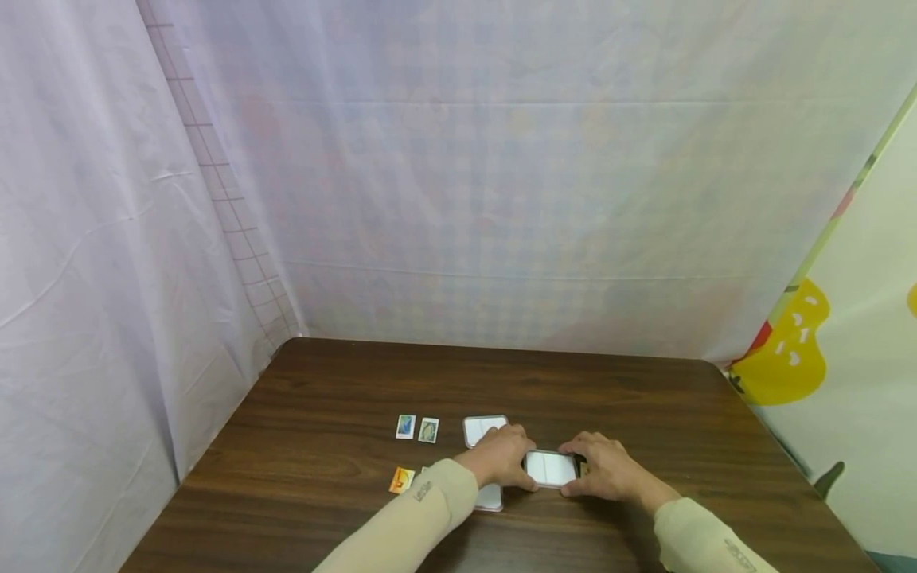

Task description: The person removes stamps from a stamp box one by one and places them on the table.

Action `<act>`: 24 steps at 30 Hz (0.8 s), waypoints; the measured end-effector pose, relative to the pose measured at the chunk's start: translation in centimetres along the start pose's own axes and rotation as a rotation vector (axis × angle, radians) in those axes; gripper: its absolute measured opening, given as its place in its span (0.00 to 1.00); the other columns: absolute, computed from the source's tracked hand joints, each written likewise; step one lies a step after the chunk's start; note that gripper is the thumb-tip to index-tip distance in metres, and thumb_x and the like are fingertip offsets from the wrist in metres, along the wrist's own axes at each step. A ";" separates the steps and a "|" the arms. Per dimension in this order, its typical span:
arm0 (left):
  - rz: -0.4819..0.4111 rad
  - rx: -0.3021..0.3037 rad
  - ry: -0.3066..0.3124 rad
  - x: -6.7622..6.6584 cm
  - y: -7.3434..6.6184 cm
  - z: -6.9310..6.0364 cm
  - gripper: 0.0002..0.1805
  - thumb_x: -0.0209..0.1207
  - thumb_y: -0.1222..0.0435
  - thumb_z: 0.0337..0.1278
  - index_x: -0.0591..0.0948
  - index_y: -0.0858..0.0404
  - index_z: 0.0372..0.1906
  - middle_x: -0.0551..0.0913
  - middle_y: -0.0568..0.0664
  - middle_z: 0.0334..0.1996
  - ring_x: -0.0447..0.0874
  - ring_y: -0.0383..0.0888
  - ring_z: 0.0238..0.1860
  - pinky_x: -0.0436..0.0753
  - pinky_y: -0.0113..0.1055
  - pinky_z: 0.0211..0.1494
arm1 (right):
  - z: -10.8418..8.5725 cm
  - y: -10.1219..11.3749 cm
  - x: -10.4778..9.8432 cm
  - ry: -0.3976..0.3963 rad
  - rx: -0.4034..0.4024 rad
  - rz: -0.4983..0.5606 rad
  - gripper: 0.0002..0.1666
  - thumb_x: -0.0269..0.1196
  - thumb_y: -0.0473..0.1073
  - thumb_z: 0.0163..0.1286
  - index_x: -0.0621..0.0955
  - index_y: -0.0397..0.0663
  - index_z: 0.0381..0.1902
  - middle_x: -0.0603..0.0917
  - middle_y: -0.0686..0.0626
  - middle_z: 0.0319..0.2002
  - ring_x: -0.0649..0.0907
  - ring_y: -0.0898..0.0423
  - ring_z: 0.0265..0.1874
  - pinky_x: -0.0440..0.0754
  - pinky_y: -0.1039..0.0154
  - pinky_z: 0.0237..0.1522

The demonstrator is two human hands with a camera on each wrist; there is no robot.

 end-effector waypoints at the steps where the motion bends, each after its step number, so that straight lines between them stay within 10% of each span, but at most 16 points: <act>1: 0.000 0.000 0.001 0.0 0.0 0.0 0.32 0.74 0.45 0.42 0.84 0.56 0.53 0.78 0.41 0.41 0.74 0.37 0.42 0.72 0.32 0.47 | 0.0 0.0 0.0 0.000 0.000 -0.001 0.40 0.76 0.62 0.47 0.82 0.44 0.52 0.80 0.51 0.45 0.78 0.46 0.48 0.71 0.38 0.48; 24: -0.028 -0.050 0.030 -0.9 0.5 -0.1 0.41 0.73 0.43 0.43 0.76 0.53 0.65 0.78 0.45 0.54 0.75 0.42 0.54 0.72 0.36 0.60 | 0.0 0.1 -0.6 -0.019 0.033 0.002 0.43 0.75 0.63 0.50 0.80 0.44 0.58 0.80 0.47 0.49 0.77 0.43 0.50 0.71 0.35 0.49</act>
Point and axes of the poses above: each hand's wrist, its own z-axis towards the middle knuckle, its own x-axis out of the palm, y = z × x, the point moved 7 cm from there along z, towards the middle knuckle
